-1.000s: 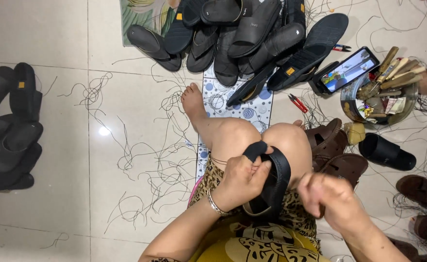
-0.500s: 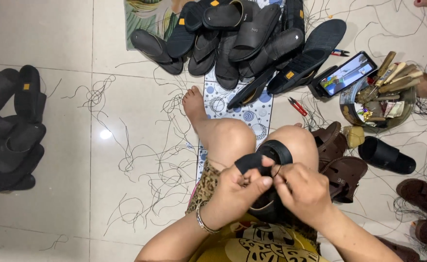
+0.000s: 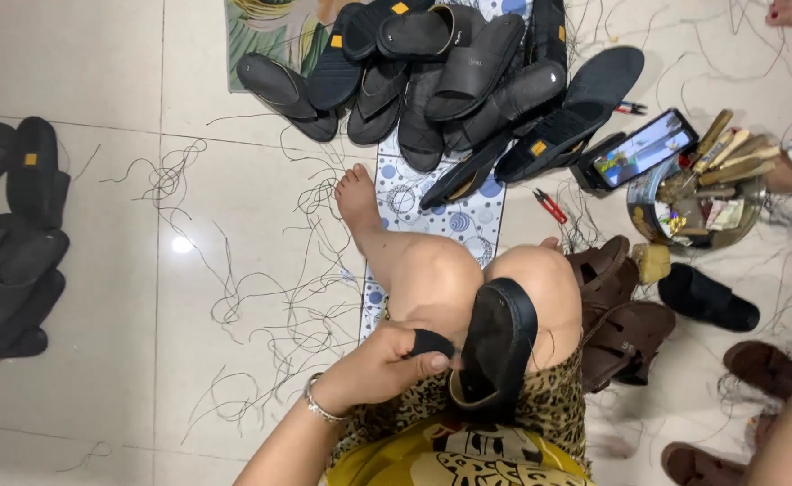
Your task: Manual stitching of sandal straps and soles using a needle and thread in a workshop environment.
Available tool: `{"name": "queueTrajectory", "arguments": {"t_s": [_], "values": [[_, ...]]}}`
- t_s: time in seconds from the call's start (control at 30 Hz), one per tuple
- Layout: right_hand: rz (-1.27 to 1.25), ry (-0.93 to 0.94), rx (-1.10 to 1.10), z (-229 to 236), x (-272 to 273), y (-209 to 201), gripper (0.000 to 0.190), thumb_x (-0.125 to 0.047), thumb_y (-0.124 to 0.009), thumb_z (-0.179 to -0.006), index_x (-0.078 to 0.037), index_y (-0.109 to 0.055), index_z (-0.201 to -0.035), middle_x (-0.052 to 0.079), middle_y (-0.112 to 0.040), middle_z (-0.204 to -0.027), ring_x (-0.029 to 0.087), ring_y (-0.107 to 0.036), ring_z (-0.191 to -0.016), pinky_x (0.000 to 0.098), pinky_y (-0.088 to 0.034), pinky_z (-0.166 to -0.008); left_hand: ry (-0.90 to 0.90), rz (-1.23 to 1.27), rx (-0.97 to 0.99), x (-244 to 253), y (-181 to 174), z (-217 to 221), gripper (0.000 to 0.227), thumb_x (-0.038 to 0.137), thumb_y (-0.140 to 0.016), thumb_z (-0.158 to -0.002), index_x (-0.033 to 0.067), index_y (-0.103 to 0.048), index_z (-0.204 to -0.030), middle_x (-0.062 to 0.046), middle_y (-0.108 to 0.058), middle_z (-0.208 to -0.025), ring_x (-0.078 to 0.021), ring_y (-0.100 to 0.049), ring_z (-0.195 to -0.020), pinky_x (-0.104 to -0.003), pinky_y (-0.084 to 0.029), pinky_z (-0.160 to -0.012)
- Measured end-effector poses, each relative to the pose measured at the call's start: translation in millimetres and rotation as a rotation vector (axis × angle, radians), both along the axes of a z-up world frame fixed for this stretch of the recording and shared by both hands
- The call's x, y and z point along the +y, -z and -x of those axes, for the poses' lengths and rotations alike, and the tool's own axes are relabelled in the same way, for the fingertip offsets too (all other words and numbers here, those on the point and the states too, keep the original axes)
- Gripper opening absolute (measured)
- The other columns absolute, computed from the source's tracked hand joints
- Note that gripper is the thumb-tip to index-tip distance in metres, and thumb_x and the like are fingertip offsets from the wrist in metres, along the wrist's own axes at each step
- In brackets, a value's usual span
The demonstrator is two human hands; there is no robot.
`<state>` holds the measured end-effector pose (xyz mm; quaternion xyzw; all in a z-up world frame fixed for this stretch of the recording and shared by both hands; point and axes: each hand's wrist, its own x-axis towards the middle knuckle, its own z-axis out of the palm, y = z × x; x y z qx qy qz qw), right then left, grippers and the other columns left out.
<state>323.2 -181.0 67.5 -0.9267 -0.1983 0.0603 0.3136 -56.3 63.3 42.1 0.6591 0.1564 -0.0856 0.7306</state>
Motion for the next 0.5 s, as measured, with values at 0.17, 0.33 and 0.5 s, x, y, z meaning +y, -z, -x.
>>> {"name": "queueTrajectory", "arguments": {"t_s": [0.17,0.33,0.5], "values": [[0.081,0.149,0.49,129.7,68.1,-36.7,0.052,0.01,-0.069,-0.084,-0.017,-0.07,-0.127,0.006,-0.07,-0.088,0.014,-0.064,-0.074,0.0289,-0.055,-0.071,-0.284,0.645,-0.435,5.3,5.7,-49.5,0.052,0.047,-0.059,-0.108,0.0063,-0.061,-0.14,0.008,-0.07,-0.109,0.0049,-0.055,-0.082,-0.007,-0.038,-0.06],[-0.046,-0.865,0.559,142.3,33.1,9.7,0.018,-0.021,-0.071,-0.089,-0.014,-0.086,-0.096,0.001,-0.072,-0.086,0.013,-0.072,-0.079,0.0277,-0.057,-0.07,-0.801,0.986,-0.626,52.1,5.4,-55.7,0.028,0.024,-0.057,-0.107,-0.0011,-0.068,-0.108,-0.016,-0.057,-0.078,-0.0275,-0.053,-0.07,-0.064,-0.052,-0.095],[-0.621,-0.636,0.952,154.6,61.6,0.3,0.032,-0.019,-0.051,-0.099,-0.005,-0.061,-0.071,0.013,-0.061,-0.083,0.017,-0.062,-0.057,0.0324,-0.058,-0.062,-0.954,0.886,-0.341,65.0,61.4,-56.6,0.032,0.02,-0.056,-0.102,-0.0031,-0.065,-0.082,0.005,-0.022,-0.053,-0.0077,-0.024,-0.044,-0.025,-0.021,-0.042]]}}
